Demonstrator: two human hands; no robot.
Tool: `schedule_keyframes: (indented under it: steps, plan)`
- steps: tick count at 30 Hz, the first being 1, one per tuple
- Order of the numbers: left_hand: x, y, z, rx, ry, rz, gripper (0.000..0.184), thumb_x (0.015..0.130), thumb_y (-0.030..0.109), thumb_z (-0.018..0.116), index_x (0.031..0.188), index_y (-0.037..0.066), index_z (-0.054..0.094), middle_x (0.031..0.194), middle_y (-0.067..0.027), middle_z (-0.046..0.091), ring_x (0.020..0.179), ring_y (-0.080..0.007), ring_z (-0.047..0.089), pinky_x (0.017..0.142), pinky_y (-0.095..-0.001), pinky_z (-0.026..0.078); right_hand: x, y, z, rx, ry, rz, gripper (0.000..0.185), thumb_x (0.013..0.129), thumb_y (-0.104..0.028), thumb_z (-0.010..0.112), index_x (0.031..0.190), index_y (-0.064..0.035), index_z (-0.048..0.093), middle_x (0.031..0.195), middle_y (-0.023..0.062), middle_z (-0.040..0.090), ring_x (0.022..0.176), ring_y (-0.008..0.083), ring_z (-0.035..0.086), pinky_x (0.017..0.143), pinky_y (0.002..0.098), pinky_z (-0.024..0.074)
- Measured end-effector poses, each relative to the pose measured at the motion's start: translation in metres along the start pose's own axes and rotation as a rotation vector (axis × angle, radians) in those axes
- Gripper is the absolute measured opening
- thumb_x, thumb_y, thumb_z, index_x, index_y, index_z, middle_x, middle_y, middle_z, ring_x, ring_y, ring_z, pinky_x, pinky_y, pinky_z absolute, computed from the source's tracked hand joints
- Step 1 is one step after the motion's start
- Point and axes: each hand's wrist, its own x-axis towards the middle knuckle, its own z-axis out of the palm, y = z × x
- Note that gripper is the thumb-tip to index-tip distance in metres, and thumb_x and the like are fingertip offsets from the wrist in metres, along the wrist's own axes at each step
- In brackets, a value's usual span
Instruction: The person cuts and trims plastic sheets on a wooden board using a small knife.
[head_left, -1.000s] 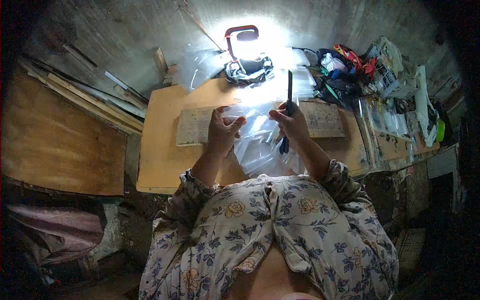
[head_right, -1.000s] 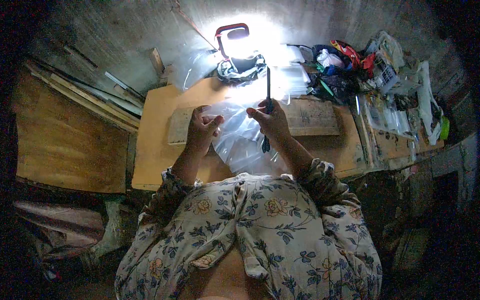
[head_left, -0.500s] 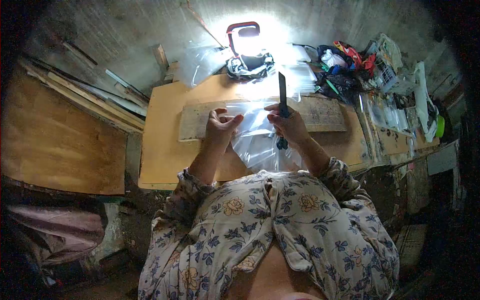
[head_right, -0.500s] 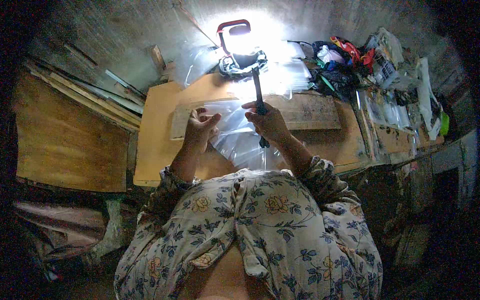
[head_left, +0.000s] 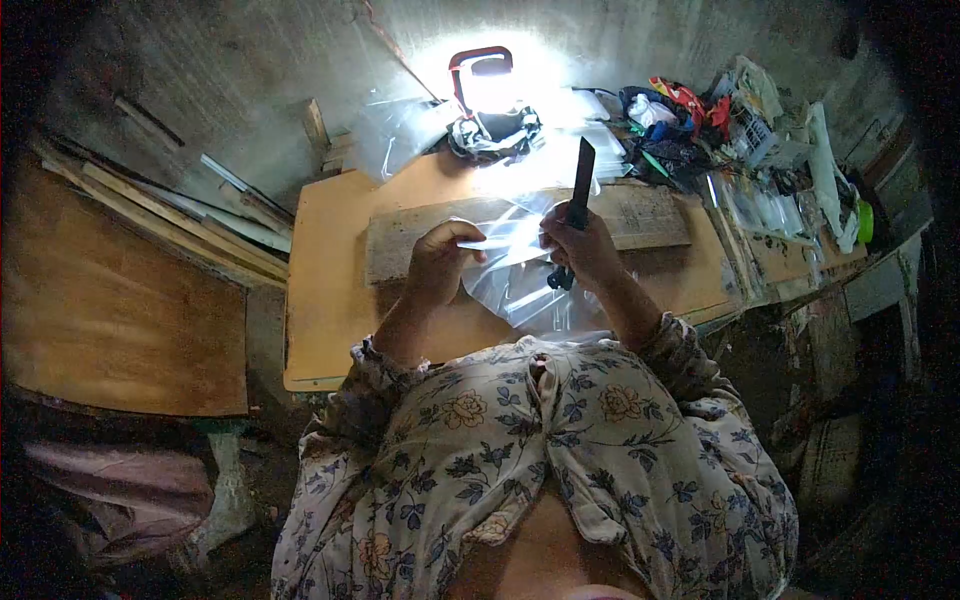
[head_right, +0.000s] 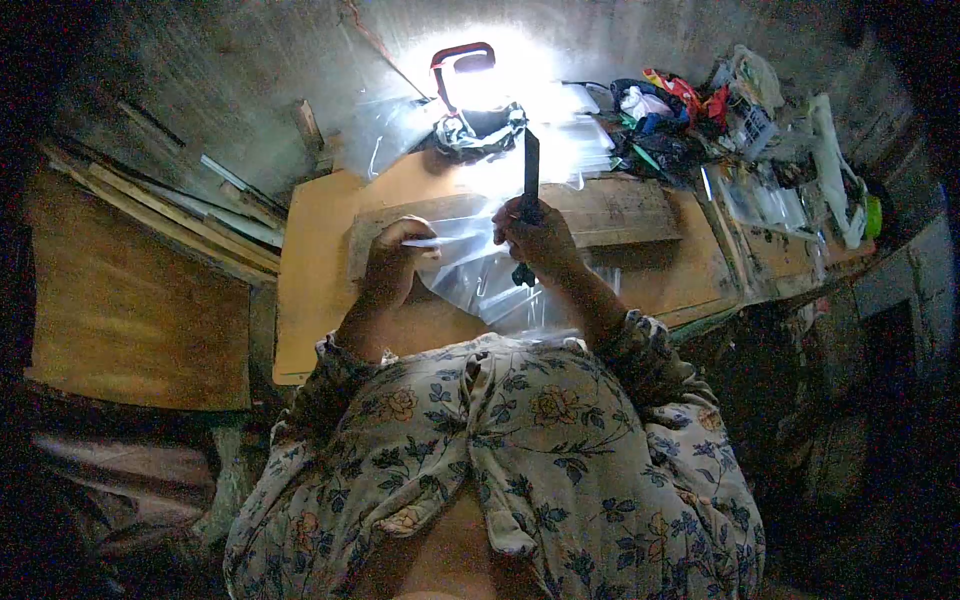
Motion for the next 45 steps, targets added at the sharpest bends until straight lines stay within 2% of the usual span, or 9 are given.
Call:
schedule_keyframes:
  steps: [3,5,10,12,16,19,29,31,45]
  plan:
    - [0.003,0.003,-0.012,0.126,-0.03,0.369,0.039,0.082,0.035,0.046,0.078,-0.003,0.056,0.075,-0.0093,0.055,0.072,-0.0182,0.053,0.071,-0.0292,0.041,-0.005,-0.013,0.005,-0.269,-0.008,-0.107,0.012,0.079,-0.017,0.056,0.086,-0.0077,0.059,0.057,-0.0018,0.05,0.045,0.0035,0.039,0.039,0.0183,0.0319]
    - [0.0,0.017,-0.021,-0.008,-0.17,0.486,0.029,0.084,0.012,0.032,0.086,-0.002,0.058,0.076,-0.0122,0.057,0.075,-0.0214,0.053,0.077,-0.0304,0.039,-0.012,-0.021,0.004,-0.285,-0.087,-0.132,0.013,0.079,-0.019,0.056,0.084,-0.0077,0.06,0.056,-0.0031,0.048,0.044,0.0031,0.038,0.039,0.0183,0.0309]
    - [-0.012,0.028,-0.027,-0.164,-0.001,0.327,0.04,0.088,0.022,0.03,0.079,-0.001,0.061,0.077,-0.0136,0.06,0.072,-0.0235,0.056,0.072,-0.0297,0.042,-0.019,-0.021,0.016,-0.17,-0.193,-0.144,0.019,0.079,-0.022,0.055,0.087,-0.0069,0.062,0.053,-0.0062,0.044,0.043,0.002,0.036,0.04,0.0174,0.0278]
    - [-0.015,0.049,-0.022,0.414,-0.053,0.297,0.045,0.088,0.032,0.036,0.072,-0.002,0.059,0.081,-0.0114,0.059,0.079,-0.0147,0.053,0.071,-0.025,0.039,-0.02,-0.021,0.021,-0.187,-0.136,-0.128,0.022,0.08,-0.022,0.053,0.087,-0.0039,0.062,0.056,-0.0044,0.048,0.045,0.0022,0.037,0.042,0.0175,0.0285]
    - [-0.014,0.029,-0.021,-0.275,0.066,0.432,0.032,0.086,0.02,0.042,0.075,-0.001,0.063,0.076,-0.0097,0.062,0.068,-0.012,0.055,0.065,-0.0248,0.042,-0.019,-0.033,0.028,-0.323,-0.113,-0.215,0.022,0.08,-0.021,0.054,0.085,-0.0011,0.062,0.063,-0.0002,0.056,0.052,0.0056,0.045,0.049,0.021,0.0373]
    - [-0.007,0.042,-0.022,-0.164,0.068,0.207,0.029,0.085,0.019,0.045,0.075,-0.002,0.063,0.072,-0.006,0.062,0.064,-0.0116,0.055,0.063,-0.0242,0.042,-0.013,-0.043,0.033,-0.319,-0.171,-0.478,0.019,0.079,-0.018,0.057,0.081,-0.0002,0.062,0.077,0.0071,0.062,0.073,0.0125,0.056,0.072,0.0284,0.0433]
    - [0.029,0.026,0.009,0.303,0.153,0.443,0.007,0.066,0.0,0.067,0.068,0.002,0.06,0.071,-0.0045,0.057,0.067,-0.0105,0.054,0.064,-0.0217,0.044,0.008,-0.072,0.004,-0.695,-0.129,-0.434,0.019,0.071,-0.018,0.063,0.078,-0.0005,0.06,0.076,0.0101,0.061,0.069,0.0202,0.058,0.065,0.0303,0.0457]
    - [0.035,0.03,0.017,0.337,0.154,0.44,0.008,0.065,0.002,0.067,0.066,0.002,0.06,0.07,-0.0059,0.058,0.066,-0.0133,0.056,0.063,-0.0241,0.044,0.018,-0.088,0.009,-1.177,-0.067,-0.78,0.021,0.067,-0.018,0.066,0.081,-0.0026,0.06,0.074,0.0104,0.06,0.067,0.0247,0.058,0.064,0.0326,0.0465]
    - [0.044,0.033,0.032,0.441,0.133,0.465,0.009,0.065,0.001,0.065,0.07,0.005,0.058,0.072,-0.0073,0.06,0.067,-0.0179,0.058,0.061,-0.0271,0.046,0.043,-0.086,0.011,-1.48,-0.322,-0.515,0.02,0.067,-0.02,0.065,0.078,-0.0048,0.06,0.076,0.0105,0.06,0.07,0.0273,0.058,0.065,0.0341,0.0459]
